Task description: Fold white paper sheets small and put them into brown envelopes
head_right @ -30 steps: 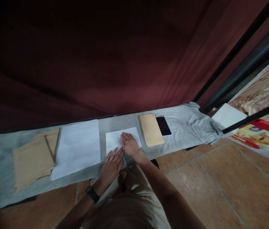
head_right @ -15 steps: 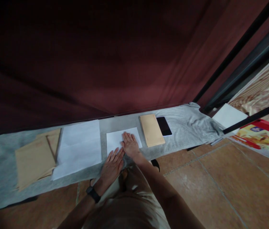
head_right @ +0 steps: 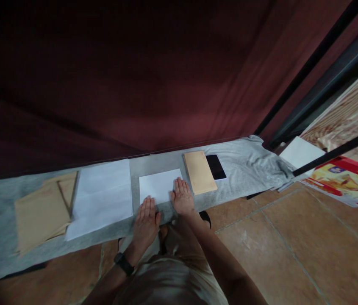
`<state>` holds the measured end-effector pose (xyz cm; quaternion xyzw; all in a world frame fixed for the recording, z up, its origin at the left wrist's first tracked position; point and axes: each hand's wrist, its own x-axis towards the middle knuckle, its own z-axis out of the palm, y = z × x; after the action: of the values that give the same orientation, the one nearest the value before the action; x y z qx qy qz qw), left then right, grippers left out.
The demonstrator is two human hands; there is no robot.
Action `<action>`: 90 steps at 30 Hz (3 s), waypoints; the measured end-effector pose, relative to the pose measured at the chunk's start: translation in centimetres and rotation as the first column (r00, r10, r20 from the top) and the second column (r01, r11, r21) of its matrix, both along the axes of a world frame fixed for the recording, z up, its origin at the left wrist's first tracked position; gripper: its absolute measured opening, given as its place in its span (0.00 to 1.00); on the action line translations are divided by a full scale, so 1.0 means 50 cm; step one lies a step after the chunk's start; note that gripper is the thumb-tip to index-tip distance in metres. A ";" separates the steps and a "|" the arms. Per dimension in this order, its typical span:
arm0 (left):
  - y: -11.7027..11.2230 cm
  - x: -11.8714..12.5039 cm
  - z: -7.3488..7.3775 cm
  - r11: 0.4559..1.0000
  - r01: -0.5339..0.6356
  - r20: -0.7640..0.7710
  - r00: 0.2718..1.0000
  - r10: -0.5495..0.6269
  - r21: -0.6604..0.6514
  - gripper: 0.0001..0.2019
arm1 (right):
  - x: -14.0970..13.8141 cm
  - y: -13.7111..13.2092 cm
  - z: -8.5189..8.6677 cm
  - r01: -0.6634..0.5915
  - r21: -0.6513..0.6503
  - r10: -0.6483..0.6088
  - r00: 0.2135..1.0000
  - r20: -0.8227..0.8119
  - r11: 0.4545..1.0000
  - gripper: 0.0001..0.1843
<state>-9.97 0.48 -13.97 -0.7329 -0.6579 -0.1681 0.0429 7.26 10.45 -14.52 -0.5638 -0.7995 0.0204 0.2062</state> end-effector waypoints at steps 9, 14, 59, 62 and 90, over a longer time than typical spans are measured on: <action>0.076 0.053 0.014 0.997 0.068 0.058 0.996 -0.067 -0.029 0.30 | 0.015 -0.015 0.001 0.014 -0.020 -0.014 1.000 0.019 1.000 0.32; 0.159 0.089 0.008 0.990 0.130 0.073 0.989 -0.127 -0.046 0.28 | 0.014 -0.014 0.003 0.028 -0.044 -0.027 0.999 0.029 0.999 0.31; 0.201 -0.019 0.013 0.982 -0.154 -0.003 0.988 0.154 -0.109 0.28 | -0.057 0.080 0.012 0.073 -0.031 -0.072 0.997 0.031 0.997 0.31; 0.201 -0.019 0.014 0.980 -0.160 -0.007 0.987 0.160 -0.116 0.28 | -0.049 0.069 0.009 0.091 -0.023 -0.090 0.995 0.039 0.996 0.32; 0.133 0.024 0.037 0.974 0.205 0.027 0.979 -0.203 -0.099 0.28 | 0.025 -0.064 -0.013 0.082 0.062 -0.082 0.997 0.004 0.995 0.30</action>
<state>-8.77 7.13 -12.12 -0.7963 -0.5872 -0.1442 -0.0171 8.51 7.26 -15.16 -0.5897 -0.7765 -0.0143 0.2216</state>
